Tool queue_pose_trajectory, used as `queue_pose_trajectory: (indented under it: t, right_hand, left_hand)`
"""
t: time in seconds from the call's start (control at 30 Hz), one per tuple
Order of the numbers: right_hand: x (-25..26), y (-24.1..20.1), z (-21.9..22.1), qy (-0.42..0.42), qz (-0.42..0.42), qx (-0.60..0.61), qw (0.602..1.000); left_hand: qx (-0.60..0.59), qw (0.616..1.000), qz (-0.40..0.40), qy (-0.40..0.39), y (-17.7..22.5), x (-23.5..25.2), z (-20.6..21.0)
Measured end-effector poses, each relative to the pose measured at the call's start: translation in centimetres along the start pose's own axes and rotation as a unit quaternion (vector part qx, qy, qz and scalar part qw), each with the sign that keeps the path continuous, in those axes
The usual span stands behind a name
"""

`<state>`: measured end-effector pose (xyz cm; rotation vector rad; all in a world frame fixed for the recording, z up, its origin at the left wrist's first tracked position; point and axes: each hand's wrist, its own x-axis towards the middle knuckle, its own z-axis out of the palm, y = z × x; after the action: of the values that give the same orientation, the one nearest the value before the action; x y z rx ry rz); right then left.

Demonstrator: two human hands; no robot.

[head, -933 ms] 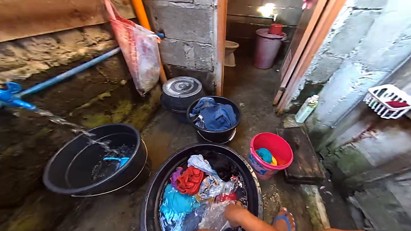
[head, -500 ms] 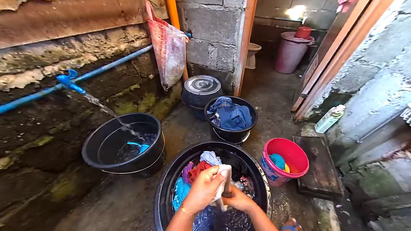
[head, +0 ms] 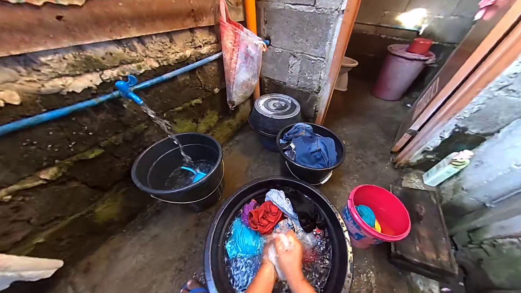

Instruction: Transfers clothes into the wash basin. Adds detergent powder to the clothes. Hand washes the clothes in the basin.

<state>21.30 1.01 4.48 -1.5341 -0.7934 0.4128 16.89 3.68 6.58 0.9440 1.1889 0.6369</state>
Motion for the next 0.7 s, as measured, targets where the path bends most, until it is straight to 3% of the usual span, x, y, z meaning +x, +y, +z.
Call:
queue_pose_trajectory:
  t: [0.1,0.23,0.3,0.4,0.5,0.57,0.63,0.7]
  right_hand:
    - [3.0,3.8,-3.4,0.018,0.105,-0.073,0.992]
    - [3.9,6.2,-8.3,-0.030,0.240,-0.258,0.935]
    - [2.8,5.9,-8.7,-0.114,0.286,-0.349,0.885]
    - [-0.2,5.7,-7.0,-0.306,0.273,-0.446,0.796]
    - [-2.5,6.9,-5.5,-0.455,0.268,-0.484,0.697]
    - [-3.0,8.5,-5.9,-0.524,0.255,-0.471,0.662]
    - [-2.4,9.5,-6.6,-0.557,0.250,-0.428,0.666]
    - [-1.7,9.0,-7.7,-0.530,0.255,-0.340,0.733]
  left_hand:
    - [0.040,0.994,0.036,-0.094,-0.4,1.4,-1.2]
    - [0.259,0.940,0.100,-0.201,0.6,2.9,-5.2]
    - [0.377,0.893,0.068,-0.235,-0.6,3.5,-5.5]
    - [0.505,0.809,0.017,-0.301,-5.6,4.2,-4.2]
    - [0.599,0.727,-0.032,-0.334,-9.9,4.5,-4.0]
    - [0.636,0.674,-0.057,-0.372,-11.5,4.1,-4.6]
    - [0.634,0.655,-0.066,-0.407,-11.3,4.2,-5.5]
    - [0.581,0.712,-0.054,-0.391,-9.3,4.2,-5.9]
